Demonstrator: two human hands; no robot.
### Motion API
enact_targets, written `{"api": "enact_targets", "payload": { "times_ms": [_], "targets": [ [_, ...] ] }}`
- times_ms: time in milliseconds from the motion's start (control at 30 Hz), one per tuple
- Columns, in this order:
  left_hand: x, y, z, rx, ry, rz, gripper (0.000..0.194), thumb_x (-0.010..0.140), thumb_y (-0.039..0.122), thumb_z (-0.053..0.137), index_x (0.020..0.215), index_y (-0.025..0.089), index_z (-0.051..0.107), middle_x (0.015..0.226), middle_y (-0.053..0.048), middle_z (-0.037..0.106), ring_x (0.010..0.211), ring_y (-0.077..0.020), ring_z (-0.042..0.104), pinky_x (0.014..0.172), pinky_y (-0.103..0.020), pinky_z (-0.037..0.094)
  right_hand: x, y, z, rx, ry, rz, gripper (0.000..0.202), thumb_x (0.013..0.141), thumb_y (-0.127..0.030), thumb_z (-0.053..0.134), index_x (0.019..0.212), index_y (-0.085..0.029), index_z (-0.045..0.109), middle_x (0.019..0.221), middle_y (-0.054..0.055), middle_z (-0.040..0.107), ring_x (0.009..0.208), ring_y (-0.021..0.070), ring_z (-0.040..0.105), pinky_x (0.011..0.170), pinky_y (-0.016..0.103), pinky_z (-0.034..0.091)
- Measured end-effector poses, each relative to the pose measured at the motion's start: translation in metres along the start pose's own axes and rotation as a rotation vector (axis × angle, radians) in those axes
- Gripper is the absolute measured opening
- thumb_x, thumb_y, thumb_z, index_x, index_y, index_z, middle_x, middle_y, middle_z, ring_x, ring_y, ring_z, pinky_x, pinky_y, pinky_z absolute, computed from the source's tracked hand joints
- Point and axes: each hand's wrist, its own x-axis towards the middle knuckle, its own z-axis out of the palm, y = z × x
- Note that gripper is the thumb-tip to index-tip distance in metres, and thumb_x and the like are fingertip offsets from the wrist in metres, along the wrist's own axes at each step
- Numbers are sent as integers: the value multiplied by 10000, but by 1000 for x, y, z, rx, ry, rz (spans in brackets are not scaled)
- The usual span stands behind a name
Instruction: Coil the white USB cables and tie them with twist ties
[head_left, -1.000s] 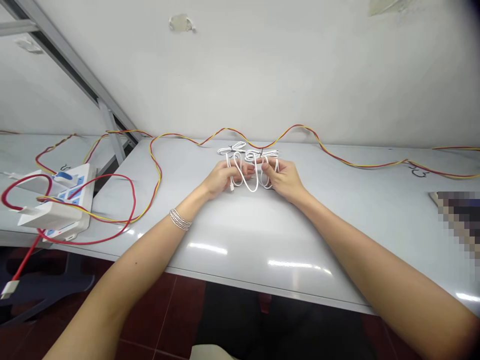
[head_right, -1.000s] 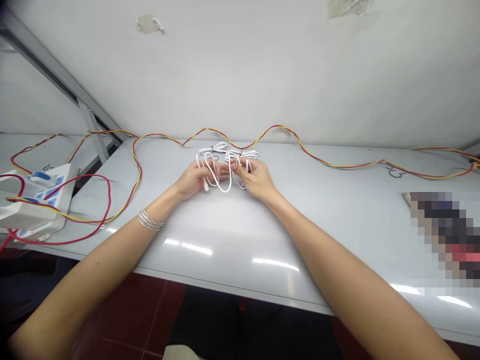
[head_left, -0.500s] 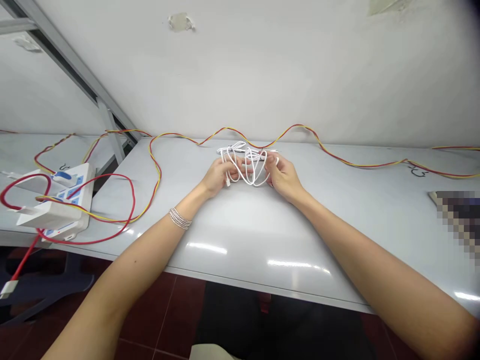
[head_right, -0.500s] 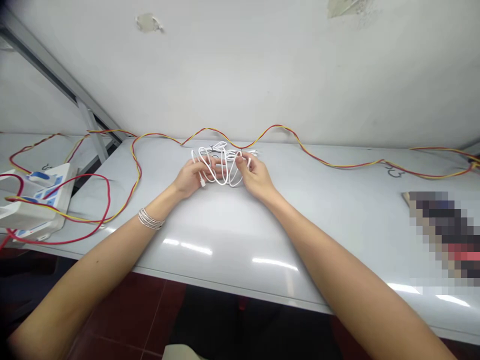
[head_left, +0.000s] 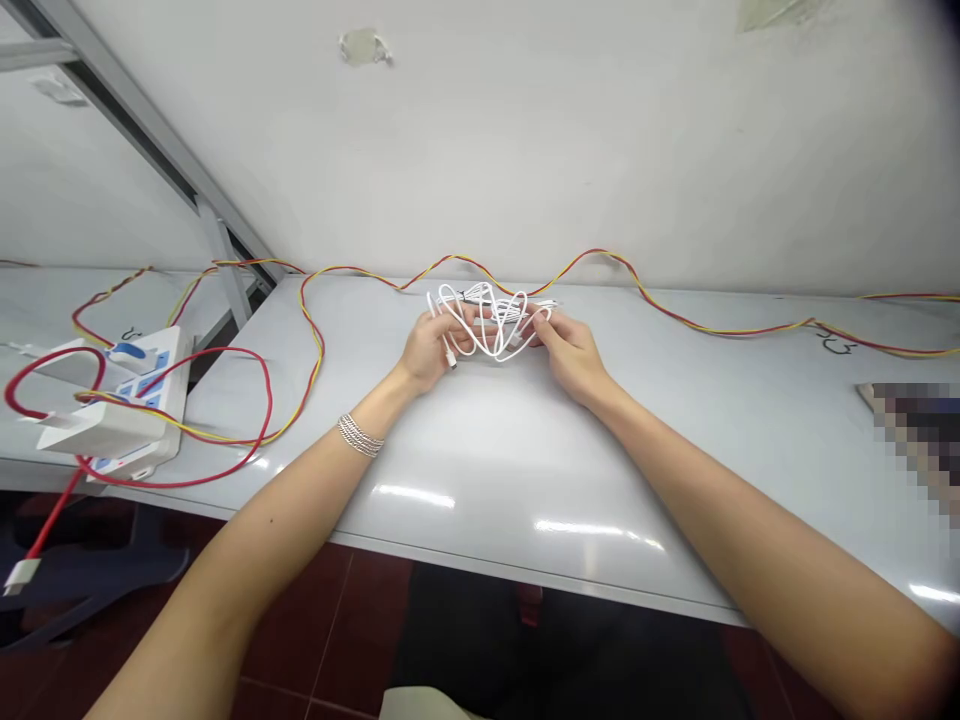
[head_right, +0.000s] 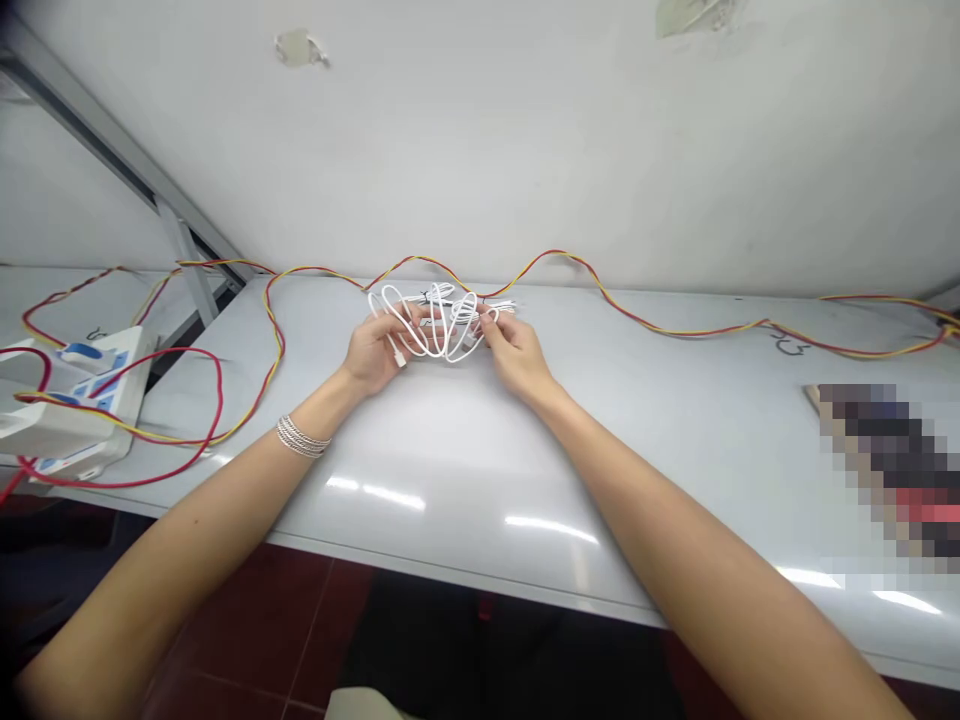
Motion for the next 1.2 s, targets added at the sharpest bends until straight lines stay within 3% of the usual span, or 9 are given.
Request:
{"api": "enact_targets", "payload": {
  "times_ms": [133,233,400,500,567,833,1033,1200],
  "targets": [
    [1,-1,-1,-36,2,1,144,607,197,615,726,145,553,994,-88,717,908,-260,741,871,-424,562,-2,-7,-1,87,-67,42,503,836,-693,624,847,-201,726,1327,114,673,1368,300,518,1021,410,487],
    [2,-1,-2,-64,20,4,144,593,203,618,714,144,565,976,-86,720,919,-266,740,866,-425,572,-3,-9,-2,81,-92,26,503,838,-695,633,862,-204,742,1365,108,656,1417,306,473,1047,425,471],
    [1,0,-3,-72,20,-3,133,583,198,607,700,142,576,972,-89,729,931,-275,735,852,-426,588,-3,-6,-1,41,-79,-9,521,853,-699,615,805,-192,722,1297,114,677,1179,274,623,921,392,522],
    [0,1,-2,-65,26,-5,125,568,182,584,685,137,585,970,-86,729,908,-271,739,837,-421,594,-2,-5,1,63,-65,-1,521,845,-694,634,926,-189,732,1057,88,723,865,188,652,779,338,532],
    [0,1,-1,-59,29,2,126,558,168,578,679,134,585,954,-81,728,885,-270,743,825,-416,594,-2,-5,3,87,-42,0,539,820,-690,671,1011,-188,721,917,54,707,761,153,620,725,312,524],
    [0,1,-2,-31,23,2,114,538,150,562,649,136,582,929,-93,756,880,-275,750,792,-383,579,-3,-8,3,83,38,65,564,711,-731,745,807,-192,611,671,14,601,564,115,517,455,242,398],
    [2,-1,-4,-46,18,8,120,521,151,572,639,136,581,934,-111,770,919,-303,751,856,-434,576,-2,-8,4,60,87,17,617,643,-769,761,709,-204,524,632,-17,532,555,104,495,516,258,414],
    [3,0,-5,-28,14,5,83,526,166,564,604,139,578,894,-112,770,904,-304,755,847,-424,568,-1,-4,4,23,123,1,578,710,-721,753,681,-213,478,656,-12,513,574,105,447,549,285,400]
  ]
}}
